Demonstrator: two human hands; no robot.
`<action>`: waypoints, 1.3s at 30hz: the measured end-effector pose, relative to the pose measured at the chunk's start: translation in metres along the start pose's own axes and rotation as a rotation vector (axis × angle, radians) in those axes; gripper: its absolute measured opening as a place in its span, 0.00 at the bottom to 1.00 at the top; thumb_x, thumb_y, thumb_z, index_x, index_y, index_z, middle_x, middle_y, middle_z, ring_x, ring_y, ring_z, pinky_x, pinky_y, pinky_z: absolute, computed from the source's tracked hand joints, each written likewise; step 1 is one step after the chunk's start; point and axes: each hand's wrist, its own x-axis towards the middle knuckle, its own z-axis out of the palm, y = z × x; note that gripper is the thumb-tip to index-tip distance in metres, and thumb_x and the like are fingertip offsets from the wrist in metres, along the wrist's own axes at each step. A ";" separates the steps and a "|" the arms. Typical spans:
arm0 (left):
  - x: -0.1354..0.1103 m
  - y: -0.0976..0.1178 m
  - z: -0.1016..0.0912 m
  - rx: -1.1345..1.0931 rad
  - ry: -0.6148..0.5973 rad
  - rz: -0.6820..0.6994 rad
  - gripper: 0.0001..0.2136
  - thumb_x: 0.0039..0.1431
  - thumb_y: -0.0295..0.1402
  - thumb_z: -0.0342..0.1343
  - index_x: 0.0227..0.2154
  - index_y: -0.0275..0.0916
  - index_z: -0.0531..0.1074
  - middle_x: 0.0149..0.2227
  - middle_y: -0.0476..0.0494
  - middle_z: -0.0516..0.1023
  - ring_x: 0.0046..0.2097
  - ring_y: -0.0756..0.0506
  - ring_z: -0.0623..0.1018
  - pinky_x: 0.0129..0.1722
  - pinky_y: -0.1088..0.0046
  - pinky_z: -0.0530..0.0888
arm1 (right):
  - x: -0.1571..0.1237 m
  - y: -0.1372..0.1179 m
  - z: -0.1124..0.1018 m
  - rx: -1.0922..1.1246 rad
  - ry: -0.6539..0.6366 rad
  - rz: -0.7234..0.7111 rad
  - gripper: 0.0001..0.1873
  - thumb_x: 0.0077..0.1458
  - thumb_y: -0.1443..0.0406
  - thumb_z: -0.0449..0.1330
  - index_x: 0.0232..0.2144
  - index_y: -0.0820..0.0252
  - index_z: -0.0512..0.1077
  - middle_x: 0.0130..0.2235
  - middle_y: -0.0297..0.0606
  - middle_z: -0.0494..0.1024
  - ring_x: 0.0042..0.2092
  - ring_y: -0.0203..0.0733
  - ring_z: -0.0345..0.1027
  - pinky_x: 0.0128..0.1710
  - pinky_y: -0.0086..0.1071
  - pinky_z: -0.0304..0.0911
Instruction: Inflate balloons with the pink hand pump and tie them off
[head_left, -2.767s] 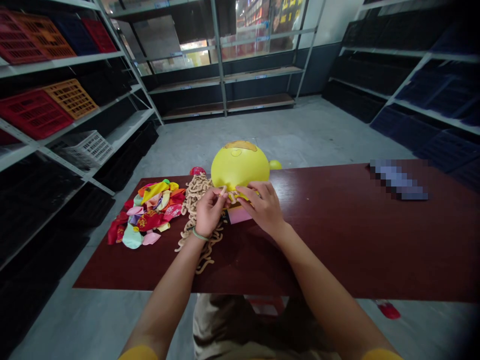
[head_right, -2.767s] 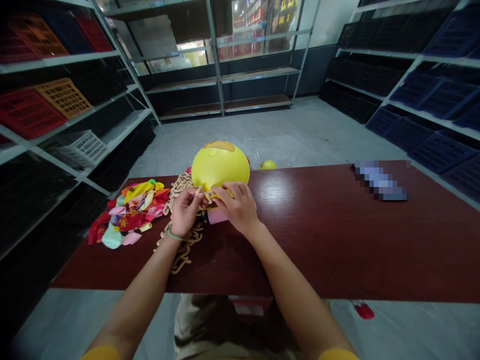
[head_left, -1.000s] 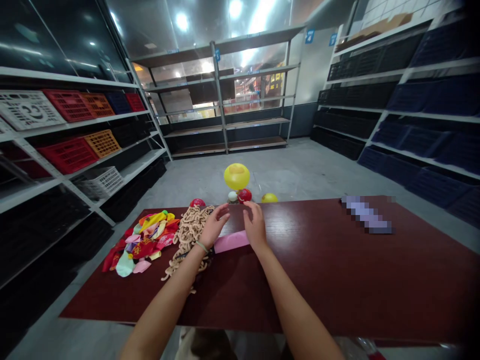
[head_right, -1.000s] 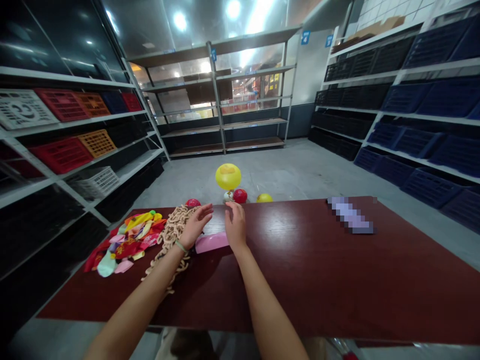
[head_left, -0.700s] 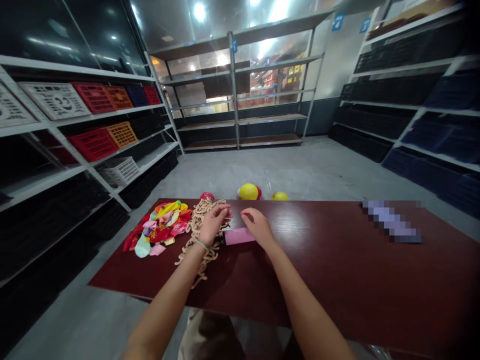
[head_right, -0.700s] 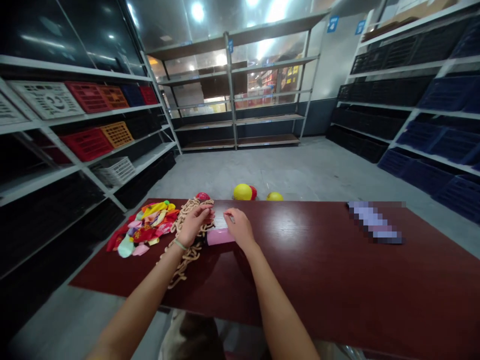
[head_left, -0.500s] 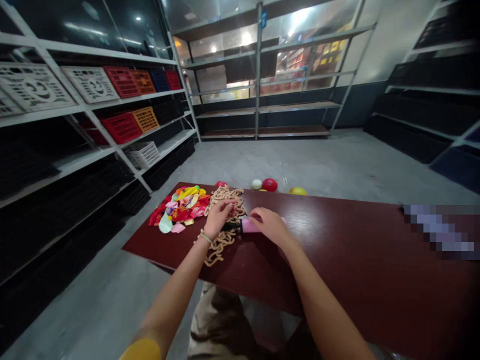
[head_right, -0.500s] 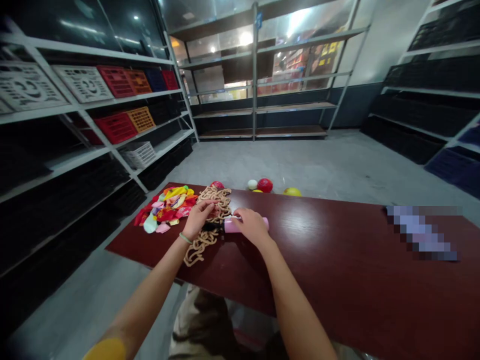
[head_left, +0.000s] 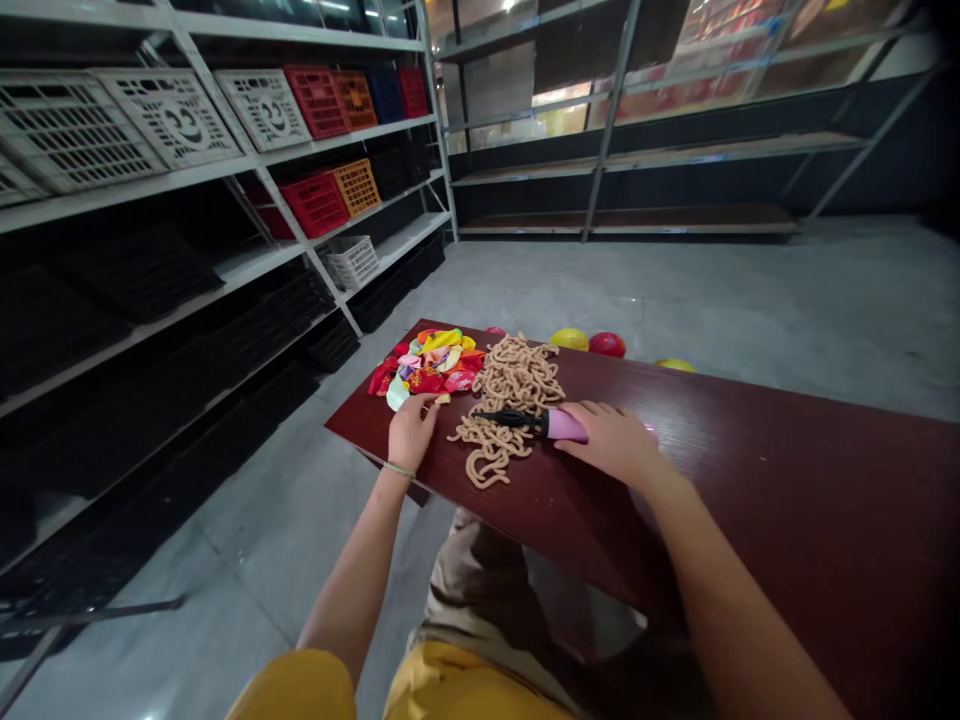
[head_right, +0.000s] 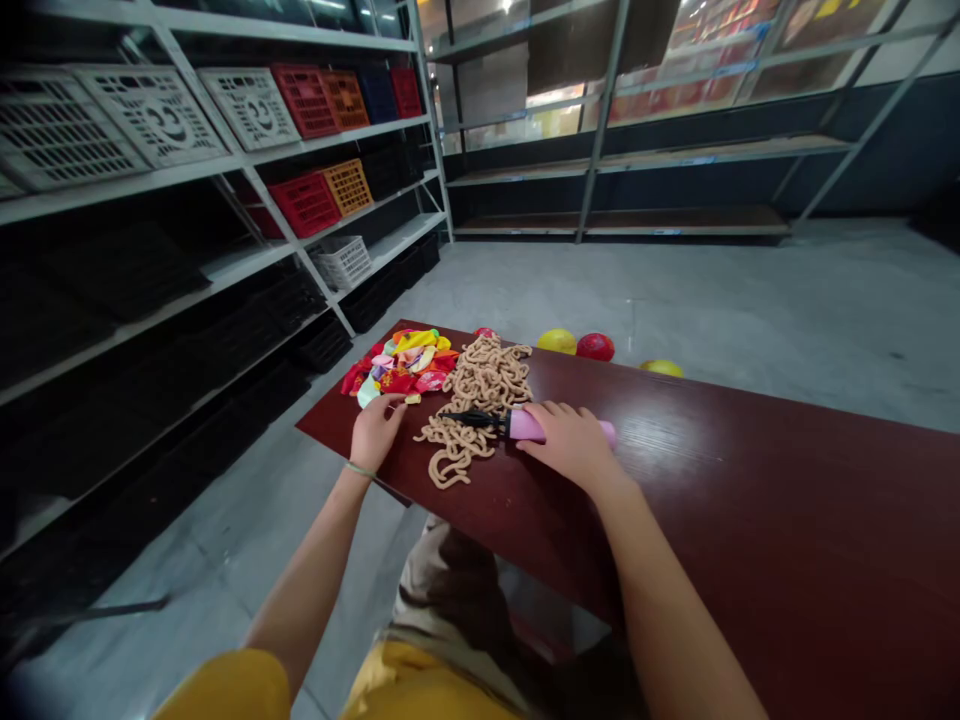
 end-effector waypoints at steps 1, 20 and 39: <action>-0.001 -0.006 -0.005 0.053 0.010 0.017 0.10 0.62 0.34 0.54 0.43 0.41 0.76 0.41 0.41 0.79 0.41 0.43 0.77 0.44 0.66 0.73 | 0.000 0.001 0.001 -0.007 -0.003 -0.009 0.27 0.55 0.49 0.58 0.54 0.51 0.68 0.53 0.42 0.75 0.50 0.53 0.68 0.48 0.43 0.58; 0.020 -0.003 0.018 -0.186 -0.007 -0.037 0.07 0.58 0.39 0.59 0.32 0.42 0.77 0.30 0.43 0.77 0.36 0.42 0.75 0.43 0.68 0.70 | 0.002 -0.006 0.003 0.001 0.170 0.044 0.26 0.58 0.51 0.57 0.54 0.56 0.68 0.49 0.44 0.77 0.48 0.52 0.69 0.46 0.40 0.58; 0.065 0.103 0.058 -1.408 -0.234 -0.463 0.07 0.58 0.32 0.62 0.38 0.37 0.74 0.39 0.45 0.80 0.42 0.49 0.81 0.47 0.71 0.77 | 0.001 -0.001 -0.008 0.191 0.477 0.316 0.28 0.59 0.50 0.55 0.58 0.54 0.65 0.52 0.44 0.75 0.50 0.53 0.70 0.44 0.42 0.66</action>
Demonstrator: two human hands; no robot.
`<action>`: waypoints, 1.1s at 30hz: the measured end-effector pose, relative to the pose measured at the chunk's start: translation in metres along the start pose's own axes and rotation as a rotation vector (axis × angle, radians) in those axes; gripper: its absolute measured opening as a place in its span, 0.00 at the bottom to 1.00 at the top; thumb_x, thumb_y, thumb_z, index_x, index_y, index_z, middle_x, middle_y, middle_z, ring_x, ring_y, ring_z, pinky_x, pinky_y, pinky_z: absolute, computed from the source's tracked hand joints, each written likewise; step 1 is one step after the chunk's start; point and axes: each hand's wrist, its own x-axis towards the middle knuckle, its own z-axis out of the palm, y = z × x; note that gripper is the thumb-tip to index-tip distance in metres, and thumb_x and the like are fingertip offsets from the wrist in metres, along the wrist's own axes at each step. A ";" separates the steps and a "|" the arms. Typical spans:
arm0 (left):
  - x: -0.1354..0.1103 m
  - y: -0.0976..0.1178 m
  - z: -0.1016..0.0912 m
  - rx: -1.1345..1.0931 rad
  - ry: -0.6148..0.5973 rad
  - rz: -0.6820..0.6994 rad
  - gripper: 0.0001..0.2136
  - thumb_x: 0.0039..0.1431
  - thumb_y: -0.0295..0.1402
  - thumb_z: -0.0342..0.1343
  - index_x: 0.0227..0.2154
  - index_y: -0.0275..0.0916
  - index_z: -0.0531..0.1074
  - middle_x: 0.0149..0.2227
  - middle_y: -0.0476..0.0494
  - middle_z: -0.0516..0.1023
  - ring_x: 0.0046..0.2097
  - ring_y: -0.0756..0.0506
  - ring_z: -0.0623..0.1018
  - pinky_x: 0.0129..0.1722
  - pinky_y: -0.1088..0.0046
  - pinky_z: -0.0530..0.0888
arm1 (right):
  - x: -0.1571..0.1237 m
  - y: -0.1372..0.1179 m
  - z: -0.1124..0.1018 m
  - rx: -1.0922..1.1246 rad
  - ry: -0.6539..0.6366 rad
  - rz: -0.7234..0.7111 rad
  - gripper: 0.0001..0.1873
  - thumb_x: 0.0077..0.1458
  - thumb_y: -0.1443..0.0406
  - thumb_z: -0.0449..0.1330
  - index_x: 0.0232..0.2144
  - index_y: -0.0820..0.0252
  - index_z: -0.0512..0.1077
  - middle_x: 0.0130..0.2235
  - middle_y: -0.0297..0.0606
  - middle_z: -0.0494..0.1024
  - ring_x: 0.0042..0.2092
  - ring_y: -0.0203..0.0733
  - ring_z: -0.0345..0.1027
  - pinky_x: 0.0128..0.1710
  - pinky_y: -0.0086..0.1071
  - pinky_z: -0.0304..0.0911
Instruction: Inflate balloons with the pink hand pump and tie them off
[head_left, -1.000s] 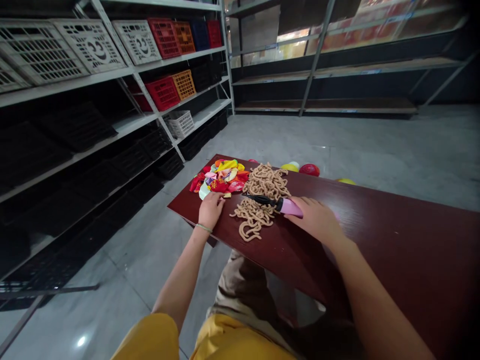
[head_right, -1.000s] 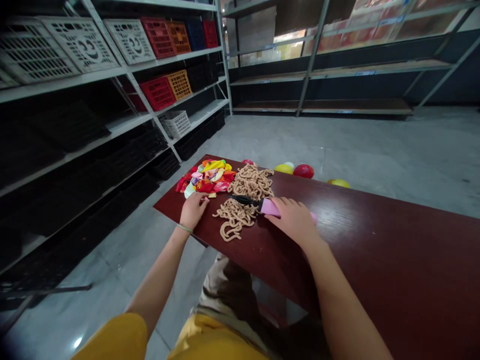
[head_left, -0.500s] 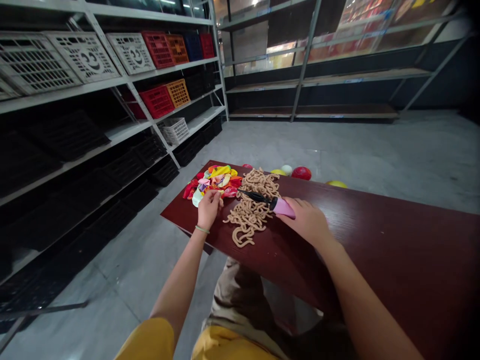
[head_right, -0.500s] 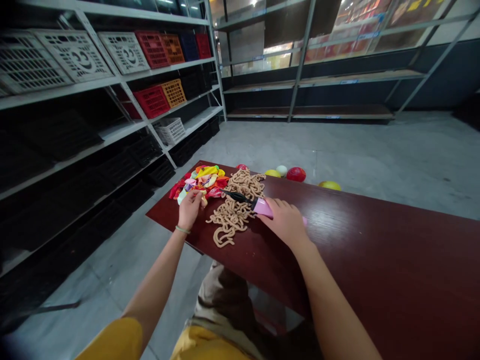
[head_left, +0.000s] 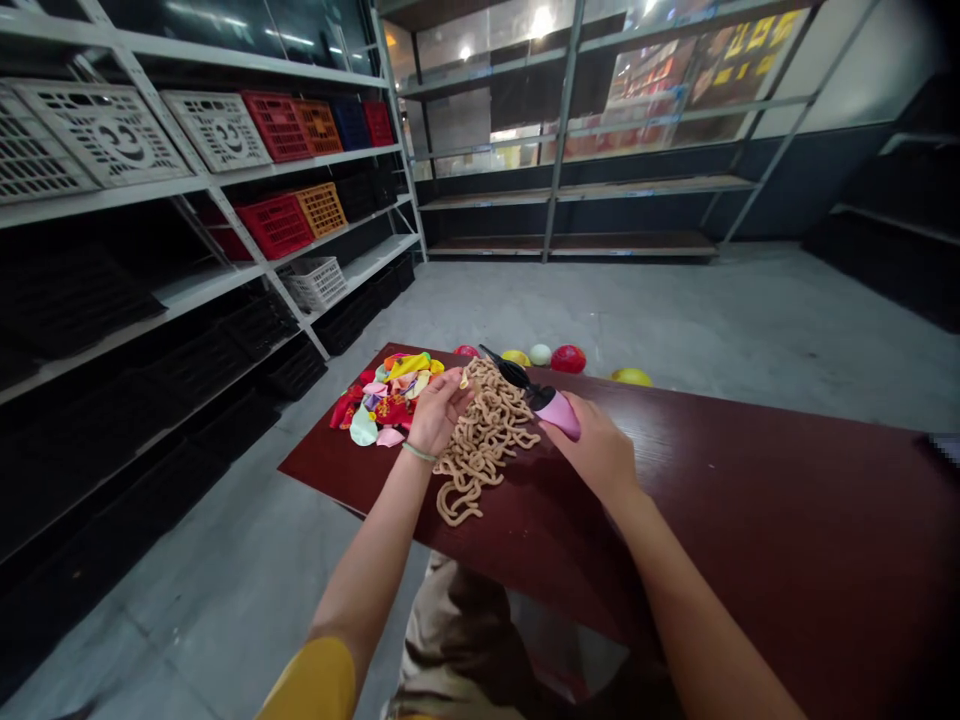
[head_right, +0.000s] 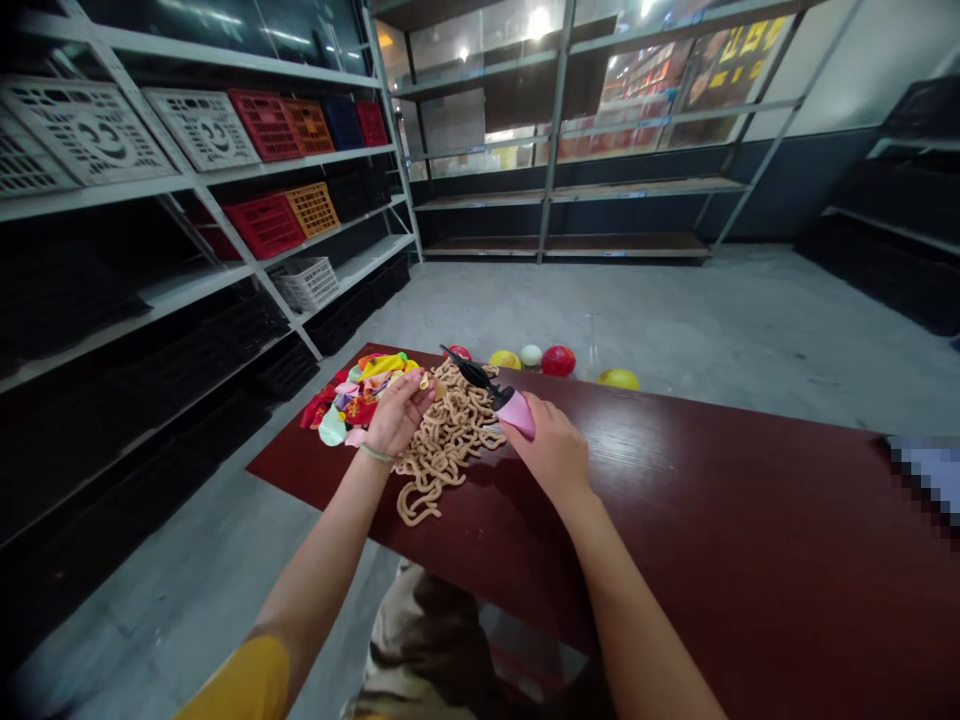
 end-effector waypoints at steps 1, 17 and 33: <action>0.007 -0.002 0.007 -0.029 -0.006 -0.009 0.08 0.57 0.31 0.62 0.39 0.38 0.73 0.39 0.45 0.80 0.43 0.49 0.81 0.48 0.71 0.77 | 0.000 0.000 -0.001 -0.004 0.000 0.007 0.28 0.59 0.49 0.54 0.58 0.53 0.64 0.52 0.44 0.75 0.50 0.53 0.70 0.43 0.42 0.66; 0.039 -0.033 0.005 -0.134 0.211 0.118 0.09 0.57 0.32 0.61 0.38 0.38 0.69 0.36 0.47 0.79 0.42 0.50 0.81 0.42 0.77 0.77 | -0.007 -0.009 -0.004 -0.247 -0.107 -0.071 0.27 0.60 0.47 0.54 0.57 0.52 0.66 0.46 0.42 0.78 0.42 0.50 0.72 0.37 0.38 0.59; 0.033 -0.038 0.017 0.124 0.210 0.234 0.14 0.55 0.37 0.62 0.42 0.39 0.68 0.40 0.44 0.77 0.44 0.46 0.80 0.43 0.70 0.77 | -0.009 -0.014 -0.004 -0.275 -0.107 -0.022 0.27 0.61 0.47 0.53 0.57 0.53 0.66 0.44 0.44 0.78 0.41 0.51 0.71 0.36 0.37 0.56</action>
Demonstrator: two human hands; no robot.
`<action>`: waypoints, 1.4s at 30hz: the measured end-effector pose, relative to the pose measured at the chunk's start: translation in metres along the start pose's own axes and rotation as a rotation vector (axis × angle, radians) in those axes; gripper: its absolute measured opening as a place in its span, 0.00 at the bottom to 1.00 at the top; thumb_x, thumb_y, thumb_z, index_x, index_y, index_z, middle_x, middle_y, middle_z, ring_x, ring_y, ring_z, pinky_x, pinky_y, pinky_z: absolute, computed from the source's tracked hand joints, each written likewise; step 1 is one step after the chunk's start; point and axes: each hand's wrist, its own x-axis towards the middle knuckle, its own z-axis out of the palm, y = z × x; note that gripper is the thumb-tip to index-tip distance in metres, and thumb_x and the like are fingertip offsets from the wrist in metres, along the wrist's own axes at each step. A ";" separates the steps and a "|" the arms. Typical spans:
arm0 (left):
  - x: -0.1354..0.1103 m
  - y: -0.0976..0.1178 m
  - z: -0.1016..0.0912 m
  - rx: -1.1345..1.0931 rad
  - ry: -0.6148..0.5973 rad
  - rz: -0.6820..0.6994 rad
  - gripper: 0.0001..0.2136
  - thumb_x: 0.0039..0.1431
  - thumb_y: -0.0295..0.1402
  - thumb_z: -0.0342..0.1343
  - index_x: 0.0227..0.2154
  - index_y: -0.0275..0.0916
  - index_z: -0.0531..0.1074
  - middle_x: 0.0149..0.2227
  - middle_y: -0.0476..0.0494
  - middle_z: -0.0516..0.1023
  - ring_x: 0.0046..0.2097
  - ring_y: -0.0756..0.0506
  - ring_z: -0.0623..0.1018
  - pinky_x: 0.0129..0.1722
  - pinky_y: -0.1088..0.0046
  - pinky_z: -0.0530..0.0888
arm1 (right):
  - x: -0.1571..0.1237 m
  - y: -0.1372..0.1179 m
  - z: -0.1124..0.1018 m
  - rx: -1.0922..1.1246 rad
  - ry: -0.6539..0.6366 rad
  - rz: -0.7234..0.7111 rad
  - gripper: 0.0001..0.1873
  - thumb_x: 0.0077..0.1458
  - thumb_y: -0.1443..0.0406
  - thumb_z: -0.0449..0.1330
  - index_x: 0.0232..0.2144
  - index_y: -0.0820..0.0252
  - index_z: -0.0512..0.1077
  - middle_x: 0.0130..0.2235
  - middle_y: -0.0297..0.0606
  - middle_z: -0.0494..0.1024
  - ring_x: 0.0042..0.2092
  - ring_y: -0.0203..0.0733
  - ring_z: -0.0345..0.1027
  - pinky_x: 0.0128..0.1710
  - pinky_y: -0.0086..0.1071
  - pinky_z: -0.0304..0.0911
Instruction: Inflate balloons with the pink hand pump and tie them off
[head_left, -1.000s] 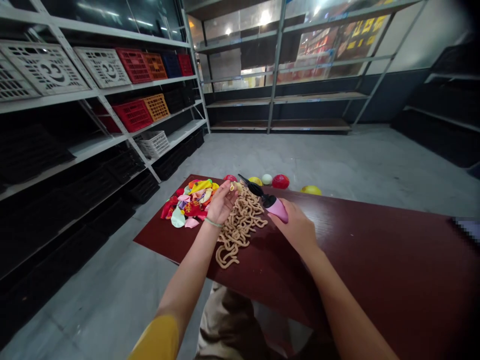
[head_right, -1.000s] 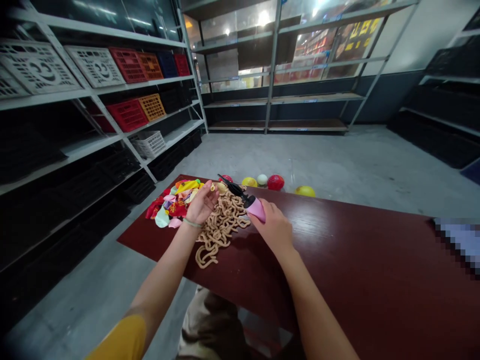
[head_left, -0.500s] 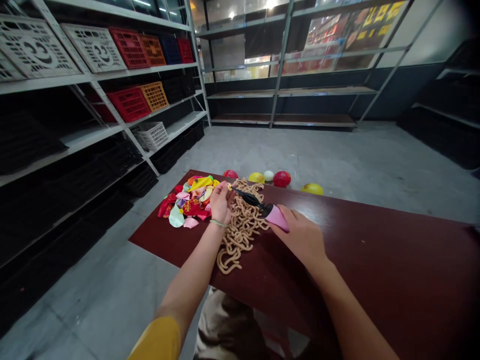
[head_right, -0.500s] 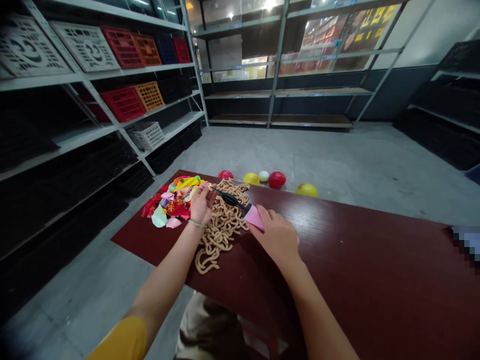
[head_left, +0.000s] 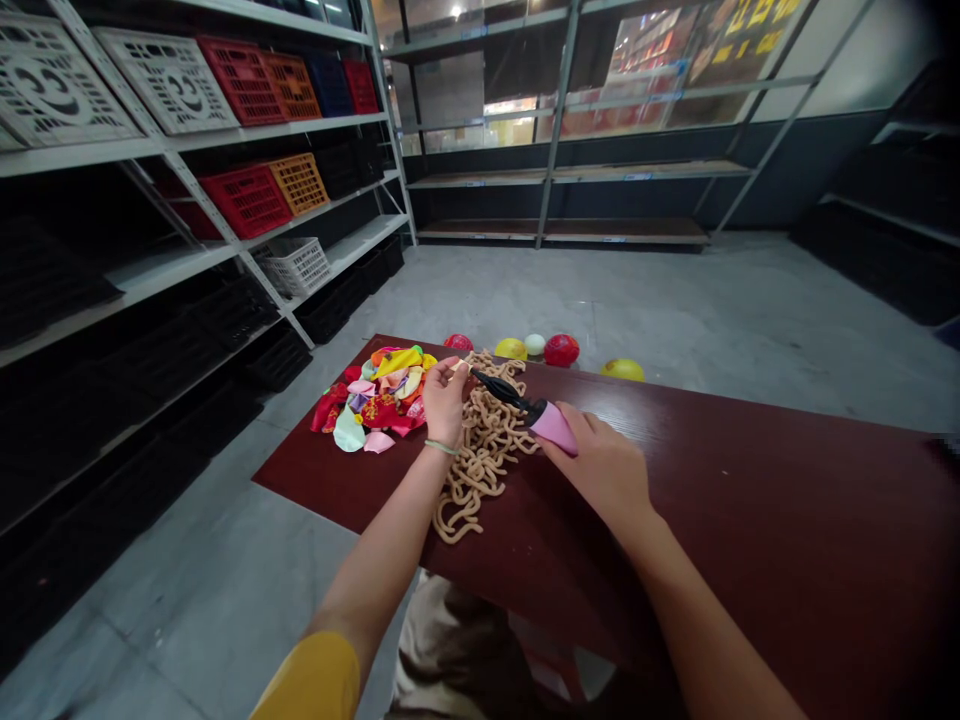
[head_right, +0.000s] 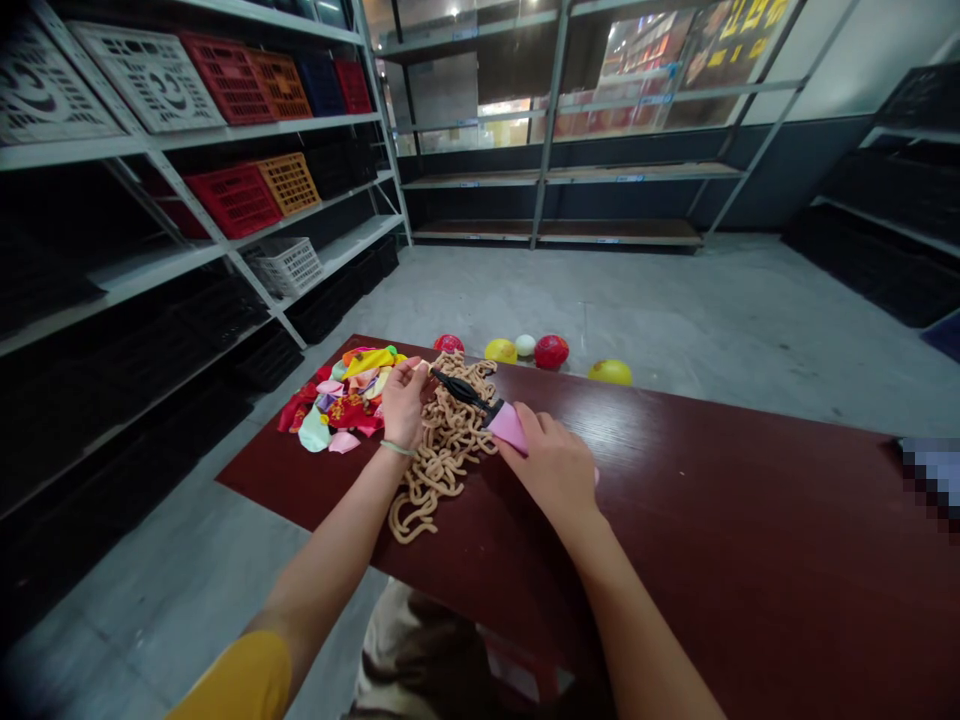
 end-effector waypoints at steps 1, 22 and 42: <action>0.000 0.000 0.000 0.017 -0.006 0.005 0.15 0.54 0.37 0.63 0.42 0.38 0.68 0.39 0.44 0.76 0.43 0.46 0.80 0.42 0.70 0.77 | 0.000 0.000 0.000 -0.005 0.001 -0.003 0.27 0.61 0.48 0.52 0.57 0.54 0.66 0.44 0.44 0.78 0.41 0.51 0.71 0.36 0.37 0.56; -0.020 0.006 0.012 -0.059 -0.094 -0.099 0.30 0.49 0.36 0.68 0.51 0.42 0.57 0.37 0.45 0.78 0.36 0.48 0.80 0.36 0.73 0.76 | -0.003 -0.001 0.009 0.002 0.066 -0.050 0.27 0.61 0.48 0.55 0.56 0.55 0.66 0.42 0.41 0.78 0.39 0.46 0.71 0.34 0.33 0.54; -0.034 0.007 0.020 -0.301 -0.244 -0.262 0.18 0.57 0.45 0.61 0.42 0.36 0.71 0.44 0.36 0.80 0.50 0.39 0.79 0.50 0.62 0.74 | -0.001 -0.010 0.006 0.126 0.063 0.030 0.27 0.59 0.49 0.57 0.56 0.54 0.67 0.46 0.40 0.79 0.43 0.47 0.73 0.38 0.35 0.62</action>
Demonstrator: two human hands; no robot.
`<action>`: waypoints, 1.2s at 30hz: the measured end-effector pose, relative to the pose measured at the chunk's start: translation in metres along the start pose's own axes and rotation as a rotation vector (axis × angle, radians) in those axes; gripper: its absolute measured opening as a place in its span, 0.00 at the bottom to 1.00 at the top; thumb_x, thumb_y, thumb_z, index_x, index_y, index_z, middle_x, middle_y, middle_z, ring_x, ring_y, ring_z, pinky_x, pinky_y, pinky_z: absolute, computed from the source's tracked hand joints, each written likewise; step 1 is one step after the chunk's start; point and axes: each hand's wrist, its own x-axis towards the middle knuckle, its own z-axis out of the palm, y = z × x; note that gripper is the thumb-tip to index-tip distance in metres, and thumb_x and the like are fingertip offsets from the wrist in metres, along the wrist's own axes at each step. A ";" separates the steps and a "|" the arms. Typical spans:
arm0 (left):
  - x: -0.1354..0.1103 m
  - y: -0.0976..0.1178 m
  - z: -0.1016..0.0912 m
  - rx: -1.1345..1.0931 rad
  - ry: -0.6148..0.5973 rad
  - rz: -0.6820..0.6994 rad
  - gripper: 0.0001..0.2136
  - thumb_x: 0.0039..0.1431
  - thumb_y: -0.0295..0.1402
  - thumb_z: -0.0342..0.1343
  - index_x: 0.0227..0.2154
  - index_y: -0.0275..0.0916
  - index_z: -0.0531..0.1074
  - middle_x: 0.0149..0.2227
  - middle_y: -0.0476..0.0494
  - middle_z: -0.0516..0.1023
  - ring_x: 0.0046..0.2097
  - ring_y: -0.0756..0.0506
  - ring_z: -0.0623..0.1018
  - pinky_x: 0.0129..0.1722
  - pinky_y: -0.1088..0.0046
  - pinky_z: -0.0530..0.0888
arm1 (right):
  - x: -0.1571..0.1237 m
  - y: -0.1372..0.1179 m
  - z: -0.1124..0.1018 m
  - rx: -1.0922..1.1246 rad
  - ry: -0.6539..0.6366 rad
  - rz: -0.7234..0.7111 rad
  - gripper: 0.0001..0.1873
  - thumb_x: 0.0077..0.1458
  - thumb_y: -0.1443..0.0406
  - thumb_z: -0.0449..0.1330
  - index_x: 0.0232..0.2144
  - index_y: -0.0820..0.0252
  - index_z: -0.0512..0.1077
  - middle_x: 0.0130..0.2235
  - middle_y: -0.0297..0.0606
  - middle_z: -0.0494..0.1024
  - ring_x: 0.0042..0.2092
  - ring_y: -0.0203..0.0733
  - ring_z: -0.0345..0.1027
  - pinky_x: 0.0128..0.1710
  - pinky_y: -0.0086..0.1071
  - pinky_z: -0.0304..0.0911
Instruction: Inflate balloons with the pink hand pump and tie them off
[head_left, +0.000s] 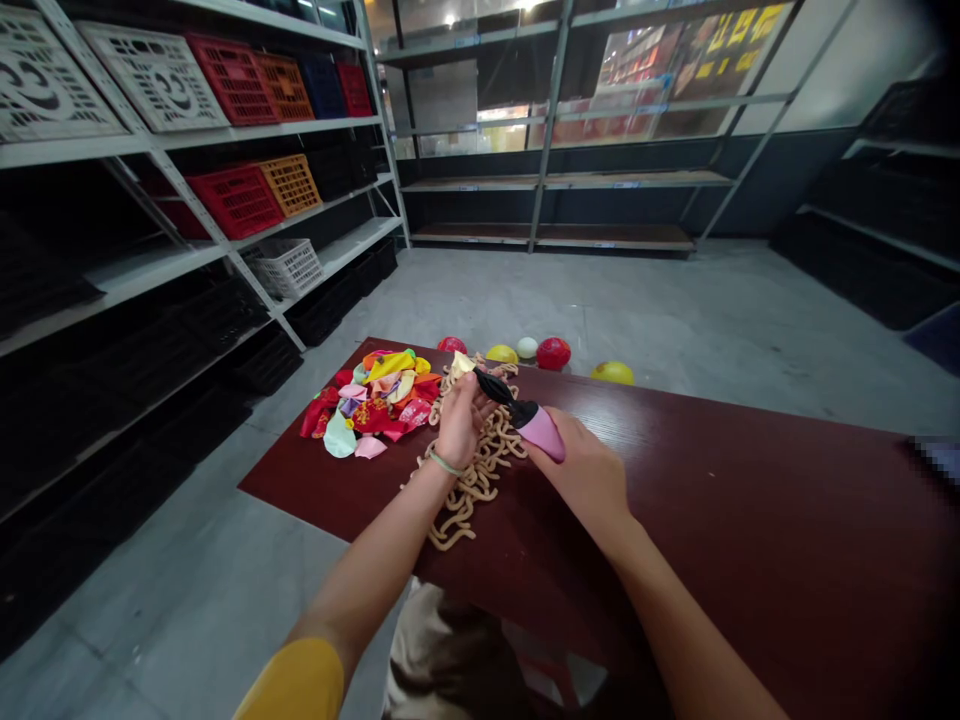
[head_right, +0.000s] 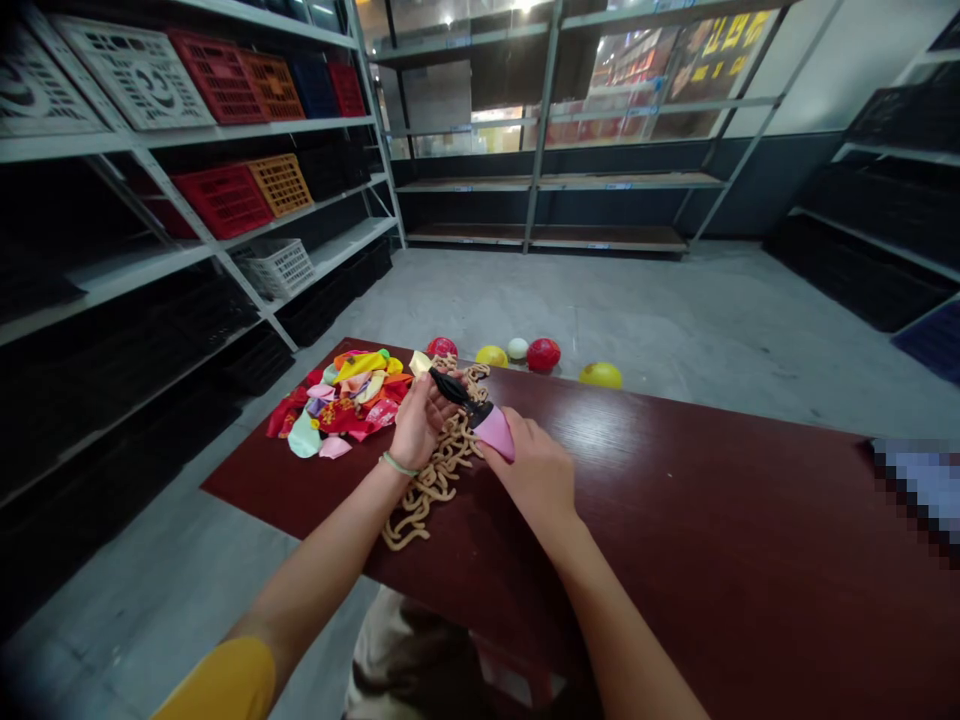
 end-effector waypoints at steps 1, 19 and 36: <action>0.001 0.002 -0.001 0.011 -0.007 0.004 0.19 0.57 0.47 0.60 0.43 0.36 0.72 0.45 0.35 0.80 0.50 0.39 0.79 0.50 0.61 0.74 | -0.001 0.000 0.001 -0.006 0.000 -0.007 0.27 0.59 0.49 0.57 0.56 0.54 0.67 0.46 0.40 0.79 0.43 0.46 0.73 0.38 0.35 0.62; 0.002 -0.002 0.004 0.016 0.085 0.100 0.16 0.56 0.48 0.59 0.28 0.39 0.66 0.29 0.46 0.76 0.40 0.42 0.80 0.41 0.63 0.77 | -0.006 -0.005 0.001 -0.076 -0.032 -0.122 0.27 0.60 0.48 0.56 0.55 0.56 0.66 0.43 0.42 0.78 0.40 0.46 0.71 0.37 0.35 0.59; 0.007 0.028 0.011 -0.092 0.294 0.366 0.15 0.61 0.46 0.54 0.30 0.42 0.60 0.21 0.55 0.62 0.19 0.54 0.64 0.18 0.78 0.61 | -0.006 -0.009 0.002 -0.017 -0.242 -0.225 0.34 0.60 0.57 0.56 0.66 0.50 0.52 0.49 0.41 0.75 0.43 0.47 0.70 0.38 0.35 0.61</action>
